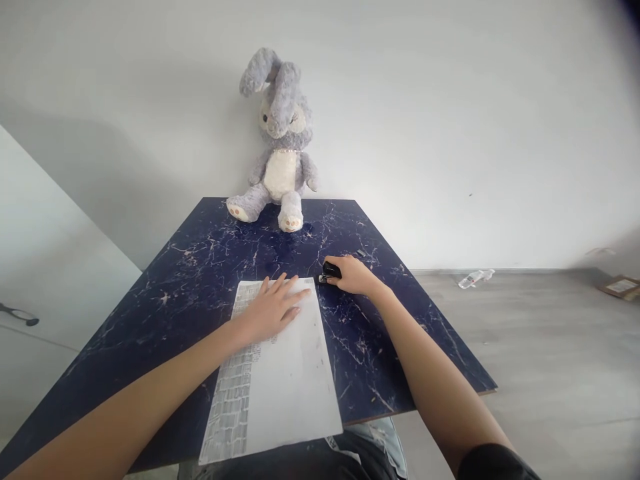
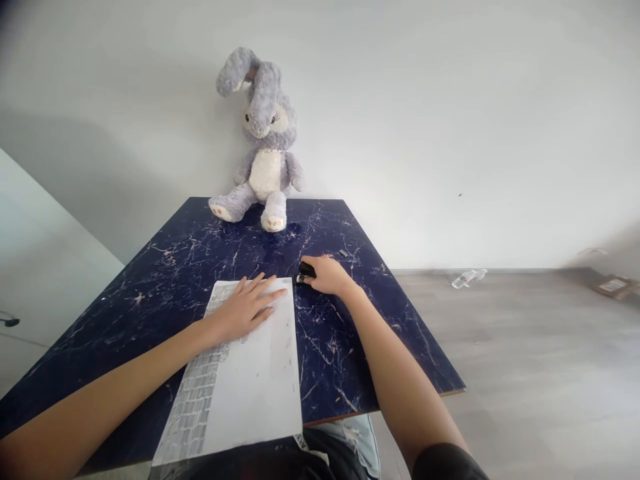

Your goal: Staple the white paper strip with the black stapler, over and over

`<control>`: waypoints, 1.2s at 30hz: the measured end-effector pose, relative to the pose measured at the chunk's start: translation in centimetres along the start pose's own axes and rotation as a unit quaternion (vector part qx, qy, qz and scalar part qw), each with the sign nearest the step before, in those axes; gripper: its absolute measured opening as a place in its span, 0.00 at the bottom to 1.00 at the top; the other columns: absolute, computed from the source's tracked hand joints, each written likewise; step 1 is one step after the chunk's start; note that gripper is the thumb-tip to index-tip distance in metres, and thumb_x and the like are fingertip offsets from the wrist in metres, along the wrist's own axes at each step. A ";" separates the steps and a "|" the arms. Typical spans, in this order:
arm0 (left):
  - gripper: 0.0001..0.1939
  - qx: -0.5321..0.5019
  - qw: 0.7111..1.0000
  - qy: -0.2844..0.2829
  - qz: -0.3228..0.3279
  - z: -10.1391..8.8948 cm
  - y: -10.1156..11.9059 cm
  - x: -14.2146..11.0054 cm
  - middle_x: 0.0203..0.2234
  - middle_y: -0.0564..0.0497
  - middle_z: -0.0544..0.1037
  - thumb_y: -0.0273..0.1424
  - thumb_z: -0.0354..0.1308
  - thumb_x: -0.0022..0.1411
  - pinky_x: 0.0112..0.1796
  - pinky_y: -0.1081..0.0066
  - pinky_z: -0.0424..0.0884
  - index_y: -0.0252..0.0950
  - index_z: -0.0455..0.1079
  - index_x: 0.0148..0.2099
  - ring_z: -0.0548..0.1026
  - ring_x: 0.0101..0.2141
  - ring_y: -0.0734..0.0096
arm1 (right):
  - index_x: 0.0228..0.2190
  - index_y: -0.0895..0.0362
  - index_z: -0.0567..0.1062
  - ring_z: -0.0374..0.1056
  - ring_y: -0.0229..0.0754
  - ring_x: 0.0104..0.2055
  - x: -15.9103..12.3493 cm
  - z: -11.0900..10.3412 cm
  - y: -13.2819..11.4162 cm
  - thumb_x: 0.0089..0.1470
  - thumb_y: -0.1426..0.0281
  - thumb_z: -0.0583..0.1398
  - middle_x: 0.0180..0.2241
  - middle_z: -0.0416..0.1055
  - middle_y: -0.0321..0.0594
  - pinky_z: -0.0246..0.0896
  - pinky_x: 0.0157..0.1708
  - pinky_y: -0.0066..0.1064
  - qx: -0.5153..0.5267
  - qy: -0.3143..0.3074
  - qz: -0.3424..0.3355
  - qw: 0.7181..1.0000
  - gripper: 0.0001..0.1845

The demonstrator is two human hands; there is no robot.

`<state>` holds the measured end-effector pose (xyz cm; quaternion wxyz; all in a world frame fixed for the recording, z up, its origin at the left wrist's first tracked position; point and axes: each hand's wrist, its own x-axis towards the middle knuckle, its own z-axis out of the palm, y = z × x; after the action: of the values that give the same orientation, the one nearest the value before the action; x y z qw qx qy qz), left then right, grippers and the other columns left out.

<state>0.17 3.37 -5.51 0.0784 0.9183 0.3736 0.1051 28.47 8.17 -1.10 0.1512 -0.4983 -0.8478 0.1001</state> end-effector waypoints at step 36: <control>0.34 0.013 1.000 -0.019 0.016 -0.6 2.3 -0.1 0.73 0.51 0.53 0.32 0.50 0.69 0.61 0.30 0.50 0.53 0.51 0.74 0.53 0.67 0.37 | 0.21 0.56 0.71 0.59 0.37 0.24 0.7 1.6 -4.1 0.67 0.53 0.49 0.21 0.68 0.36 0.45 0.27 0.29 -0.013 0.038 0.127 0.991 0.29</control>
<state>1.49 1.76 -4.47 0.0722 0.9268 0.3588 0.0843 24.24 6.81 -1.19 0.1628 -0.6076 -0.7723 0.0887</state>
